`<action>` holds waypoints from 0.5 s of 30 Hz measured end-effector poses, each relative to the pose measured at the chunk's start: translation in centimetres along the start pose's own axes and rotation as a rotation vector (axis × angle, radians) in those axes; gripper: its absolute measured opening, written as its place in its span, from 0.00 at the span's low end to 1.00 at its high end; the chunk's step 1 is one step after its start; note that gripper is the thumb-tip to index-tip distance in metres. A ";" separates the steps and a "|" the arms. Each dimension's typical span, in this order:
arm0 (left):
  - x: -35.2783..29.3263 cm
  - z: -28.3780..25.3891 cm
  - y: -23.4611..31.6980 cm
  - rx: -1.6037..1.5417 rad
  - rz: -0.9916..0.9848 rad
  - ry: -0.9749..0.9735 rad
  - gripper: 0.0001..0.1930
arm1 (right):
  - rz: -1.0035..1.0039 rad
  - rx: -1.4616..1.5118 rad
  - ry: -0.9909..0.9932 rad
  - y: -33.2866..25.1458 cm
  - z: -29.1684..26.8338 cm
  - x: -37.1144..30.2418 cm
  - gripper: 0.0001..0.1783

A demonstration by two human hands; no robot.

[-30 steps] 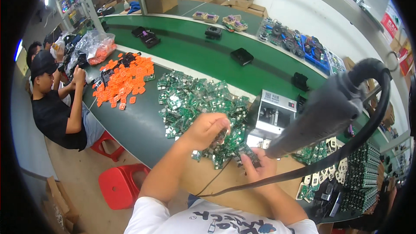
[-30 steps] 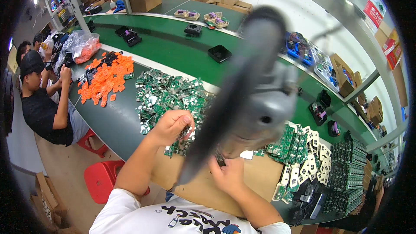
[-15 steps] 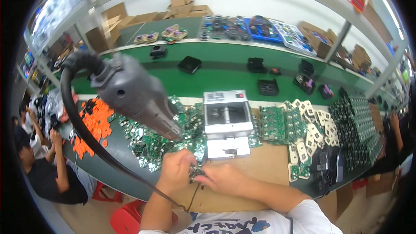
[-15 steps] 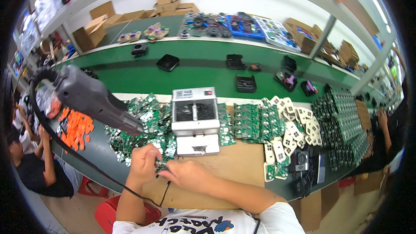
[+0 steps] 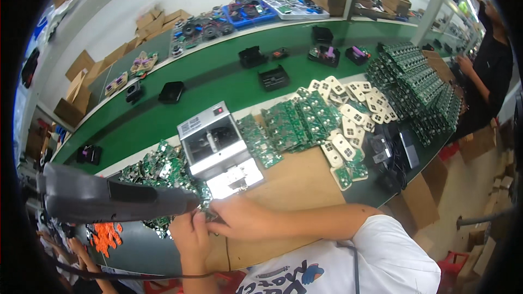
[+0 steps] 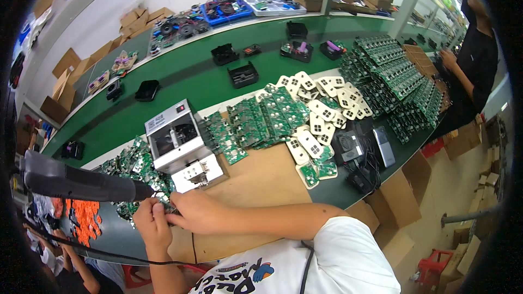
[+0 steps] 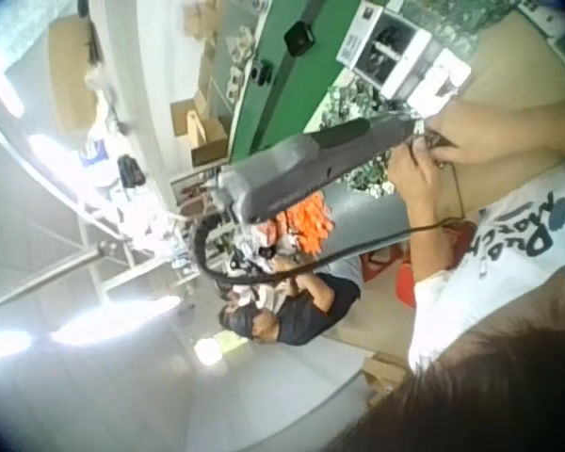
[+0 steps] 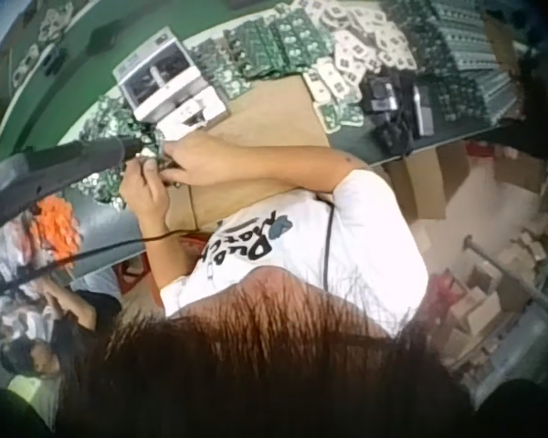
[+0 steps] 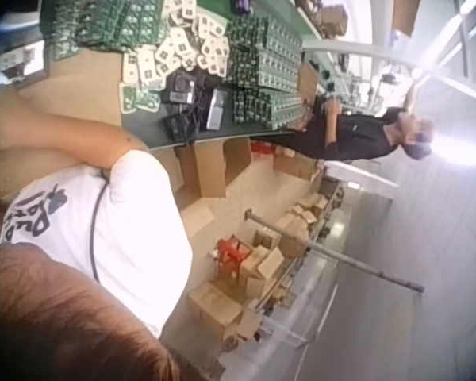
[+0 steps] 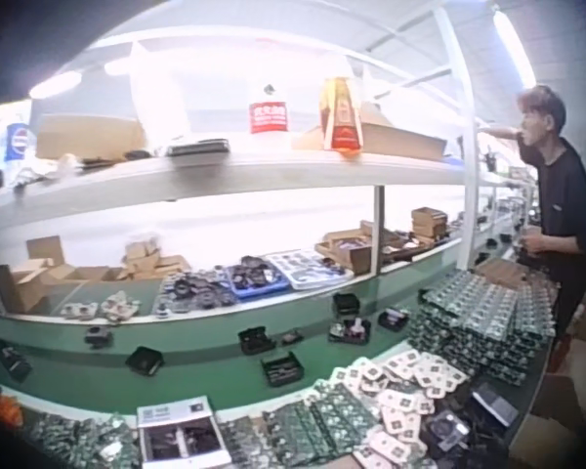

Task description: Assembling small electronic devices by placing circuit boards into plastic housings and using an electric screwdriver to fasten them.

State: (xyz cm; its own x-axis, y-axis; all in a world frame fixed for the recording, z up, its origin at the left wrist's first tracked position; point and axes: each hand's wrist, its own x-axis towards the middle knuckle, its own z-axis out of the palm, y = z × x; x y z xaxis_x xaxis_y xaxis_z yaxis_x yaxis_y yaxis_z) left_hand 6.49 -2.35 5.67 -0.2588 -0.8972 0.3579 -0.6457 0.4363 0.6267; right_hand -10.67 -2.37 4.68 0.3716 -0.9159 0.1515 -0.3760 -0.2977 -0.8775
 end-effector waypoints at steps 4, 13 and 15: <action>-1.3 0.3 -0.7 -0.235 -0.126 -0.097 0.21 | -0.085 -0.192 -0.240 1.2 0.6 -1.1 0.23; -2.8 0.6 -2.9 -0.746 -0.293 -0.144 0.15 | -0.108 -0.037 -0.250 1.7 -0.5 -2.7 0.18; -1.8 1.6 -1.0 -0.634 -0.163 -0.178 0.15 | 0.019 0.101 -0.125 1.1 -1.3 -2.5 0.19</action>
State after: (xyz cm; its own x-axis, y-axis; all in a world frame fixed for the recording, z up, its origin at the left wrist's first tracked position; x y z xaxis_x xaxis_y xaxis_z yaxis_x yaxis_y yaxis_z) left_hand 6.46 -1.28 3.24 -0.3435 -0.9288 0.1390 -0.1545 0.2019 0.9672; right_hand -13.11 -0.71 3.90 0.4704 -0.8786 0.0826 -0.2992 -0.2469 -0.9217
